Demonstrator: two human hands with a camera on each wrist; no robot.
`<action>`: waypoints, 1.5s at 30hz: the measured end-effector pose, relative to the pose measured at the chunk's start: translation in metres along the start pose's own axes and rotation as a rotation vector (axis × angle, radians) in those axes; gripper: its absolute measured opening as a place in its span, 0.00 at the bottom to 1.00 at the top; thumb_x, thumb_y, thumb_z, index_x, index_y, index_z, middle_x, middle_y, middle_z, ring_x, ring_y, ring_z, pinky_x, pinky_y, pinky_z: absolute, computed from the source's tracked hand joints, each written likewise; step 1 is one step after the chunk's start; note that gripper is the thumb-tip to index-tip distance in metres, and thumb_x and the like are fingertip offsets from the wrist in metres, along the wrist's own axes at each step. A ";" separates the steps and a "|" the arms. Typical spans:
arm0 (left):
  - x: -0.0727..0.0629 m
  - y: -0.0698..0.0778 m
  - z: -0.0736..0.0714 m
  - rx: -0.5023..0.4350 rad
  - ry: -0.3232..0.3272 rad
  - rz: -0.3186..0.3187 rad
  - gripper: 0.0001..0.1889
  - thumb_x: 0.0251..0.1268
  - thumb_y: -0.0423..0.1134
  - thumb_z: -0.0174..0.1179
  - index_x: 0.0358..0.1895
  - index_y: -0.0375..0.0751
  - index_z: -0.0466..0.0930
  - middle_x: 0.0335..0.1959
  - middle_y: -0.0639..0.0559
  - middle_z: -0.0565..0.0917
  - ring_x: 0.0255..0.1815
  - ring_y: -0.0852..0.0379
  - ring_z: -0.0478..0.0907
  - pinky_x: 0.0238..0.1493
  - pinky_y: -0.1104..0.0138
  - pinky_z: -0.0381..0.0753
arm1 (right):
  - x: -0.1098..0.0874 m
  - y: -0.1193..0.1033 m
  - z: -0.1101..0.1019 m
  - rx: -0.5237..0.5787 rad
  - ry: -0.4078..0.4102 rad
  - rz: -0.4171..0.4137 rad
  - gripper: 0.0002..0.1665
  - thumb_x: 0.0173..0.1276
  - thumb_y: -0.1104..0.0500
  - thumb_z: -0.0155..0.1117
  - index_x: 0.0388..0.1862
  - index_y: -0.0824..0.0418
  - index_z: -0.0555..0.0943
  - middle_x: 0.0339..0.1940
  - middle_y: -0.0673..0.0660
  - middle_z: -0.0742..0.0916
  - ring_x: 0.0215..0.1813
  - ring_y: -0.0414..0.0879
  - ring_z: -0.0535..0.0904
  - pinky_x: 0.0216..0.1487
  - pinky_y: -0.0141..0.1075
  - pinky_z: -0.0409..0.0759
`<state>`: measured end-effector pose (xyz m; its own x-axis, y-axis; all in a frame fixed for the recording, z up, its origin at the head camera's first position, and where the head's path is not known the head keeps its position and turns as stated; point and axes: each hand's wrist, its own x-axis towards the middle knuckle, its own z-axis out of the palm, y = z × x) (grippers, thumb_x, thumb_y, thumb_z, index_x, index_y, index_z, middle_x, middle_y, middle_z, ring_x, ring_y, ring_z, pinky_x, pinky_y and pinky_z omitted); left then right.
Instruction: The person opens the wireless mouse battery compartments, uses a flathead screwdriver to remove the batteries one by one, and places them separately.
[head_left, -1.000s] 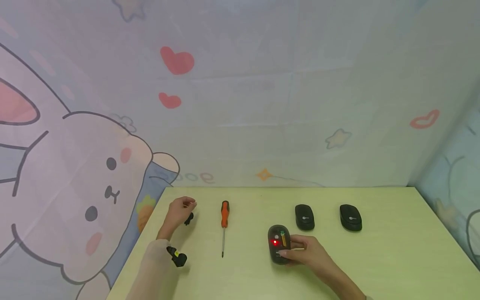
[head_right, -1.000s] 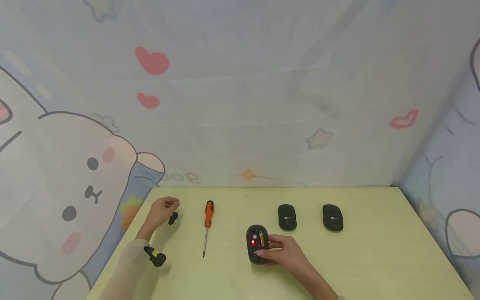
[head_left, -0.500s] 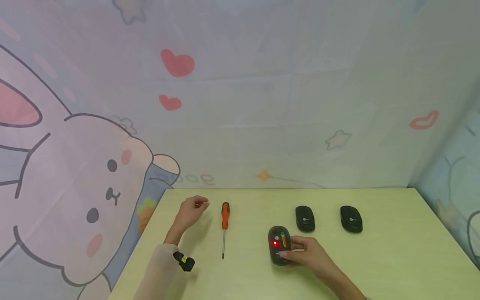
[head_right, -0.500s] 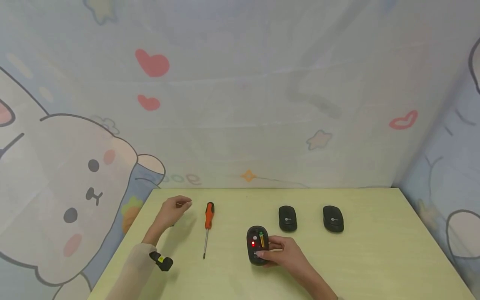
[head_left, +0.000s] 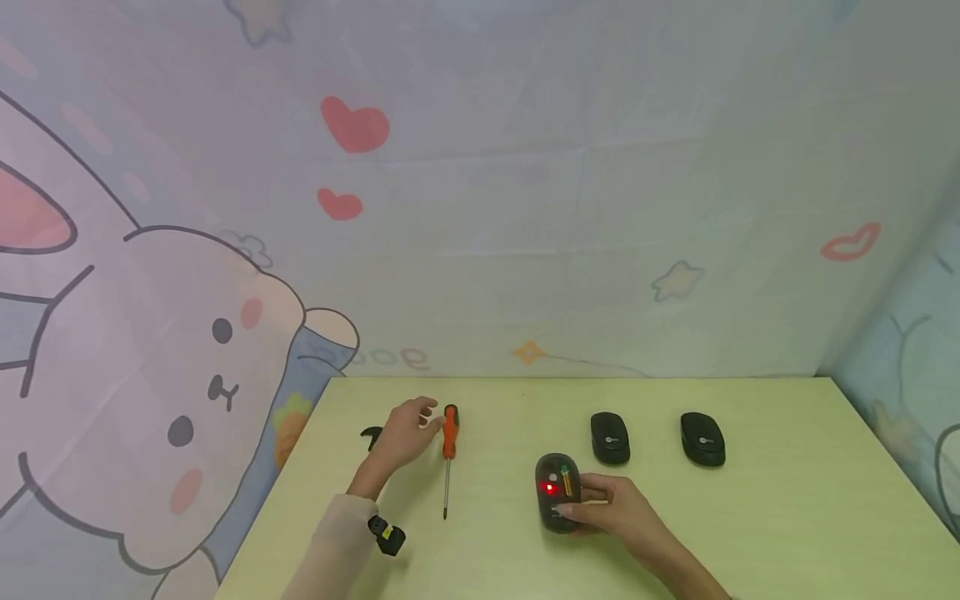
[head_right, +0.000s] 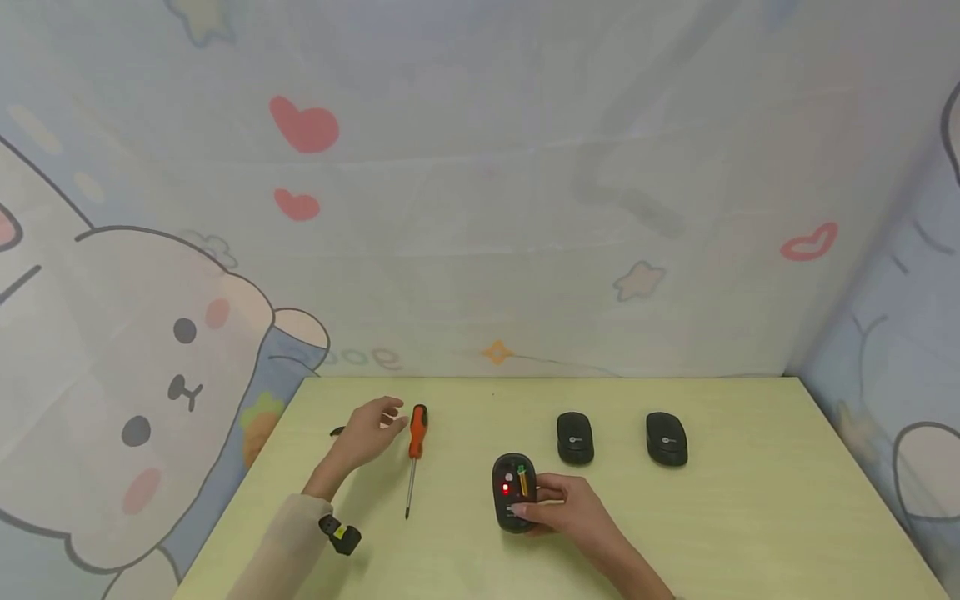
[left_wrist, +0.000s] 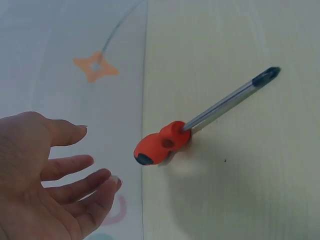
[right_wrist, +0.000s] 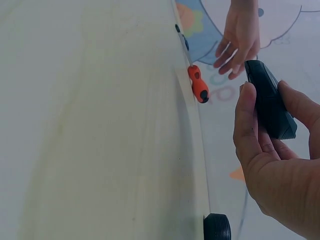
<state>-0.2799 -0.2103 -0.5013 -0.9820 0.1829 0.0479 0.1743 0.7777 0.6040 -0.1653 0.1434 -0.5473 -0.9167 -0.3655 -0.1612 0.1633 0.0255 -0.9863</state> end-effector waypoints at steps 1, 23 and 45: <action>0.000 0.001 0.003 0.017 -0.006 0.004 0.22 0.78 0.41 0.61 0.68 0.33 0.77 0.61 0.33 0.84 0.60 0.36 0.83 0.59 0.45 0.86 | 0.000 0.000 0.000 0.000 0.001 -0.001 0.33 0.69 0.56 0.76 0.67 0.72 0.79 0.48 0.59 0.91 0.48 0.49 0.91 0.50 0.44 0.93; 0.004 0.001 0.048 0.167 -0.026 0.060 0.31 0.74 0.39 0.65 0.70 0.21 0.67 0.57 0.27 0.79 0.53 0.38 0.80 0.52 0.49 0.85 | 0.002 0.006 -0.001 -0.013 0.011 0.018 0.35 0.69 0.54 0.76 0.69 0.71 0.78 0.52 0.61 0.91 0.49 0.49 0.91 0.49 0.42 0.93; 0.010 -0.012 0.067 0.256 0.009 0.034 0.35 0.75 0.38 0.61 0.76 0.21 0.59 0.59 0.25 0.78 0.50 0.39 0.83 0.49 0.48 0.87 | -0.001 0.004 -0.002 -0.006 0.015 0.030 0.36 0.68 0.54 0.77 0.69 0.71 0.78 0.53 0.61 0.91 0.51 0.49 0.90 0.50 0.42 0.93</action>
<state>-0.2867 -0.1777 -0.5618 -0.9756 0.2072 0.0721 0.2189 0.8984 0.3807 -0.1641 0.1457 -0.5508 -0.9167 -0.3508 -0.1911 0.1885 0.0418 -0.9812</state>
